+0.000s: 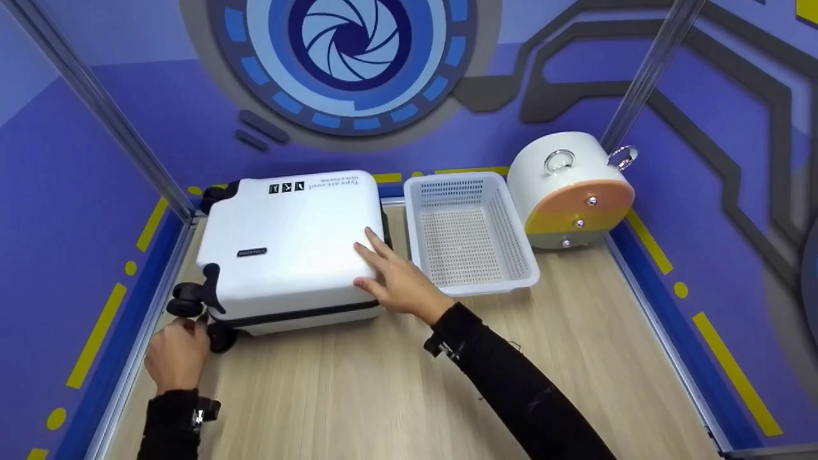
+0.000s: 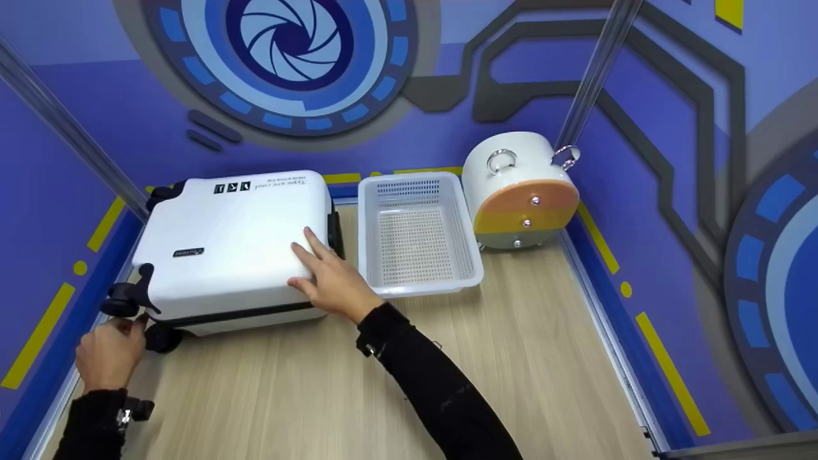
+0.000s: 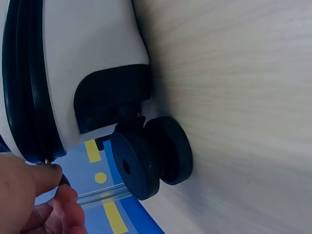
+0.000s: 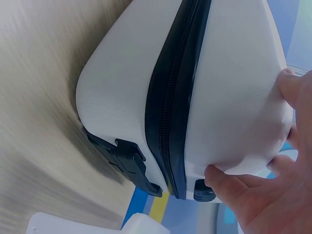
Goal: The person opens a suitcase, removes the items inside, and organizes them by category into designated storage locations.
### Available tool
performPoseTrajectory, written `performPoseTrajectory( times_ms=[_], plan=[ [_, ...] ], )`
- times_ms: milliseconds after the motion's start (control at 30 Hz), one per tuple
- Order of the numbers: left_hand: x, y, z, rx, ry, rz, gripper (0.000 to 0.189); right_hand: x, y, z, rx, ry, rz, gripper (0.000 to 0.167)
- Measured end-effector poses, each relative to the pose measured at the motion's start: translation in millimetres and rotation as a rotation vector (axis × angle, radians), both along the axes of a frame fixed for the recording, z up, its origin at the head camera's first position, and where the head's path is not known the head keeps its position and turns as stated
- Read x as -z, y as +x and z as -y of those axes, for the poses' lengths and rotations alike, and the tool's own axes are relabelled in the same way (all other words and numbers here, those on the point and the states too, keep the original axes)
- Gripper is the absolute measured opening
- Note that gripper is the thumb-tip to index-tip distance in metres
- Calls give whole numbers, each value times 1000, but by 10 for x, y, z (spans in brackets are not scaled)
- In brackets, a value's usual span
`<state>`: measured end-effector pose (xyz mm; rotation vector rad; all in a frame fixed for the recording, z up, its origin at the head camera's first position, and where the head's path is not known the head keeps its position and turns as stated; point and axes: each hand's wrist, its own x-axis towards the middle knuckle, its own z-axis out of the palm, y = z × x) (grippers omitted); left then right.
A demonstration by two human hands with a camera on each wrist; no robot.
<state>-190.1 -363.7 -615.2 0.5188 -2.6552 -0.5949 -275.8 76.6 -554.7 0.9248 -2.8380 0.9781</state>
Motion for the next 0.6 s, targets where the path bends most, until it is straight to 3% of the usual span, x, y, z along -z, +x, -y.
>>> performPoseTrajectory(
  times_ms=[200, 333, 433, 533, 600],
  plan=[
    [0, -100, 38, 15, -2, 29, 37, 13, 2, 3, 0, -4, -4, 77],
    [-9, -89, 29, 20, -2, 68, 40, 25, -1, 7, -4, -11, -10, 77],
    [-75, -52, 51, 12, -7, 81, 43, 33, 9, 20, -3, -14, -9, 77],
    [-206, -27, 70, -22, -14, 13, 38, 40, 20, 33, 0, -19, -10, 77],
    [-327, -27, 35, -30, 7, -68, 40, 38, 28, 31, 8, -25, -5, 76]
  ],
)
